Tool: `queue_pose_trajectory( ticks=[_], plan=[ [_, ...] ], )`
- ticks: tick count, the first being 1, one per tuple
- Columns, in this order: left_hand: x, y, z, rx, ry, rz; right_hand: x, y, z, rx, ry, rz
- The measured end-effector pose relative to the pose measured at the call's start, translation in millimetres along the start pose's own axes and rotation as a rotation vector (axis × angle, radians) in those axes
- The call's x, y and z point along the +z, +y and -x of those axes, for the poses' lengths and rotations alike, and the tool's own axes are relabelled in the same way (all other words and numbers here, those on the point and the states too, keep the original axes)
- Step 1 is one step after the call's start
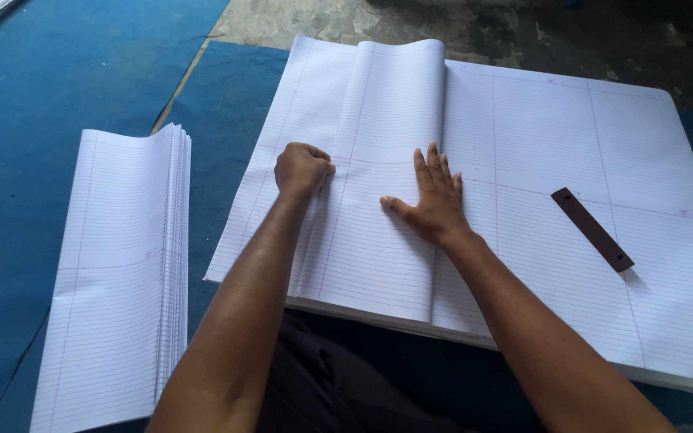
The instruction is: The person folds a stack of lined paper sheets in half using a small wooden block to press and crease the fold. They repeat this process for multiple sheets, stacking the folded pieces to the side.
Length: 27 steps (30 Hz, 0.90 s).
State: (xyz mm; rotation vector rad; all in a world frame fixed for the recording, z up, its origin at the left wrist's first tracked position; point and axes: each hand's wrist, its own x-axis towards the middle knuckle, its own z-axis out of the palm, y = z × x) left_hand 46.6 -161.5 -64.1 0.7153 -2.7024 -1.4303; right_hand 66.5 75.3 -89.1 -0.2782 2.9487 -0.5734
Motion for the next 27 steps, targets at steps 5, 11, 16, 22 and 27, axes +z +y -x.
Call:
queue_pose_trajectory(
  ticks=[5, 11, 16, 22, 27],
  plan=[
    [0.2, -1.1, 1.0, -0.006, 0.007, 0.024, 1.4, -2.0, 1.5, 0.002, 0.008, -0.003],
    [-3.1, -1.9, 0.6, -0.034, -0.015, 0.033, 2.6, -5.2, 3.3, 0.004, 0.003, 0.008],
    [-3.4, -1.2, -0.5, -0.074, -0.025, 0.044, 2.9, -5.9, 2.6, -0.003, 0.008, 0.029],
    [-1.6, -1.9, -2.3, -0.071, -0.018, 0.022, 3.1, -6.9, 3.3, -0.013, 0.005, 0.058],
    [-3.3, -3.2, -1.9, -0.083, -0.028, 0.062, 2.5, -10.7, 3.9, -0.022, -0.007, 0.095]
  ],
)
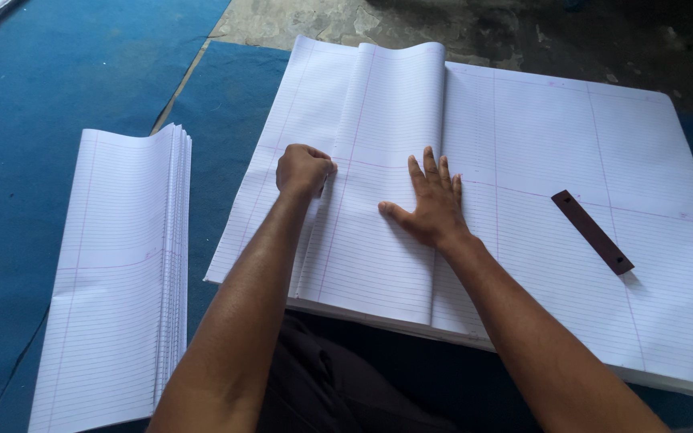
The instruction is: The person folds a stack of lined paper sheets in half using a small wooden block to press and crease the fold. They repeat this process for multiple sheets, stacking the folded pieces to the side.
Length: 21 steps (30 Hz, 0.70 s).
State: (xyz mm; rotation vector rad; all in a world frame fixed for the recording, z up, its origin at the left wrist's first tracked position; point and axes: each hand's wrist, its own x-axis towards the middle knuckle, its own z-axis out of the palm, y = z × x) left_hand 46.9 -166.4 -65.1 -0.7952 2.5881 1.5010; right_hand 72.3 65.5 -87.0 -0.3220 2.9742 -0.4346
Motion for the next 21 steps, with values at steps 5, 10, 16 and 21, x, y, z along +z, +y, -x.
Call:
queue_pose_trajectory(
  ticks=[5, 10, 16, 21],
  plan=[
    [-0.5, 1.1, 1.1, 0.002, -0.012, -0.015, -2.5, -1.3, 2.6, -0.028, -0.007, 0.036],
    [-2.7, 2.6, 1.1, -0.011, -0.026, -0.034, -4.0, -3.9, 2.0, -0.018, -0.042, 0.087],
    [-2.3, 6.7, 0.1, -0.016, -0.030, -0.107, -5.0, -4.3, -0.9, -0.006, -0.089, 0.122],
    [-0.5, 10.2, -2.4, -0.011, -0.013, -0.174, -4.2, -3.7, -2.2, 0.009, -0.098, 0.098]
  ],
)
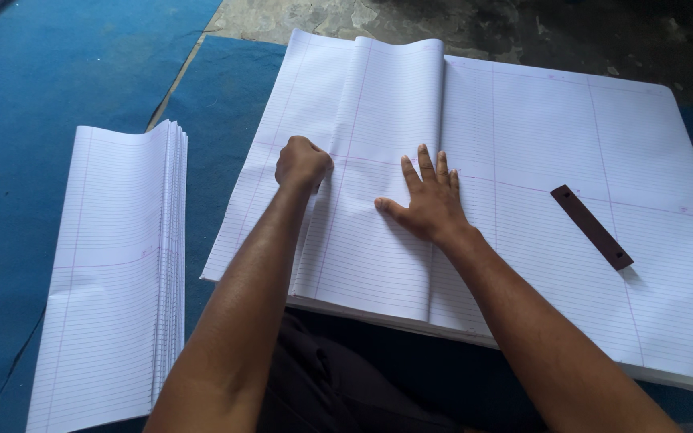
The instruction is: The person folds a stack of lined paper sheets in half using a small wooden block to press and crease the fold. They repeat this process for multiple sheets, stacking the folded pieces to the side.
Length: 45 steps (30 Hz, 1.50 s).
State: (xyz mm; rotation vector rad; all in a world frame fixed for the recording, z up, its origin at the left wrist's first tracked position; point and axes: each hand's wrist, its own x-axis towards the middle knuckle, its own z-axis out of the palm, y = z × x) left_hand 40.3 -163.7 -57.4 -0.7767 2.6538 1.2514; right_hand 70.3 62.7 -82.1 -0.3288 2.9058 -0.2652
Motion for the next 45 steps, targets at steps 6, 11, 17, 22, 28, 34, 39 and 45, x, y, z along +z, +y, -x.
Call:
queue_pose_trajectory(
  ticks=[6, 11, 17, 22, 28, 34, 39, 45],
  plan=[
    [11.8, 1.1, -4.0, 0.035, 0.037, -0.060, -1.4, -3.3, 2.5, -0.001, 0.016, -0.019],
    [16.5, 5.8, -1.0, 0.199, 0.000, -0.228, -11.7, 4.3, 7.6, -0.046, 0.031, -0.140],
    [16.7, 24.6, 1.9, 0.449, -0.045, -0.682, -20.0, 39.6, 18.7, -0.091, 0.175, -0.244],
    [19.8, 52.4, 7.0, 0.507, -0.193, -0.901, -24.0, 102.2, 24.4, -0.029, 0.269, -0.149],
    [7.9, 81.0, 28.1, 0.272, -0.443, -0.886, -45.2, 178.4, 45.9, 0.207, 0.273, 0.028],
    [16.2, 86.5, 47.2, 0.349, -0.434, -0.968, -76.9, 186.0, 85.2, 0.521, 0.116, 0.040],
    [19.3, 86.4, 55.3, 0.280, -0.462, -0.790, -102.6, 180.7, 118.2, 0.578, -0.029, 0.086],
    [17.6, 80.6, 54.2, 0.286, -0.463, -0.754, -106.7, 168.3, 125.8, 0.556, -0.024, 0.123]
  ],
)
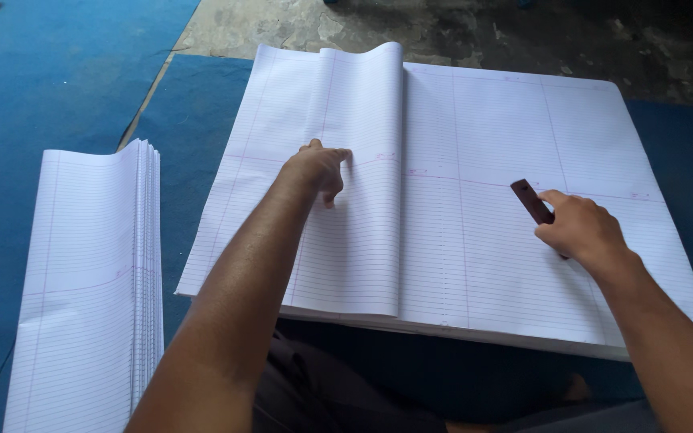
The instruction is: The person folds a stack of lined paper sheets in half using a small wooden block to press and crease the fold. They repeat this process for multiple sheets, stacking the folded pieces to the side.
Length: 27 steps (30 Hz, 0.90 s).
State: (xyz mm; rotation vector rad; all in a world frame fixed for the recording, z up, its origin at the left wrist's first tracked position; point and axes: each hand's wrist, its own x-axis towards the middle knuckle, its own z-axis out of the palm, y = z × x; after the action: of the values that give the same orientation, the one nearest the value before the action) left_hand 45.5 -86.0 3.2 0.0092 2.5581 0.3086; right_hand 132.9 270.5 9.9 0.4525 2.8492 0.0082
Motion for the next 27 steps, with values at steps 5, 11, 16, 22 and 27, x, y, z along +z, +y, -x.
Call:
queue_pose_trajectory(
  ticks=[5, 11, 16, 22, 27],
  plan=[
    [3.0, -1.2, -9.1, -0.010, -0.016, -0.016, -2.9, -38.4, 8.4, -0.109, -0.055, -0.337],
    [1.3, -2.2, -15.7, -0.005, -0.017, -0.045, -11.0, -107.3, 30.0, -0.592, -0.018, -0.390],
    [2.0, -2.1, -14.8, -0.009, -0.002, -0.009, -8.3, -142.6, 45.3, -0.832, 0.035, -0.194],
    [3.3, -6.5, -17.9, 0.001, -0.004, 0.008, 14.3, -149.1, 50.6, -0.921, 0.160, 0.140],
    [3.5, -4.1, -30.4, -0.009, -0.018, -0.113, 35.3, -146.5, 47.2, -0.915, 0.241, 0.212]
  ],
)
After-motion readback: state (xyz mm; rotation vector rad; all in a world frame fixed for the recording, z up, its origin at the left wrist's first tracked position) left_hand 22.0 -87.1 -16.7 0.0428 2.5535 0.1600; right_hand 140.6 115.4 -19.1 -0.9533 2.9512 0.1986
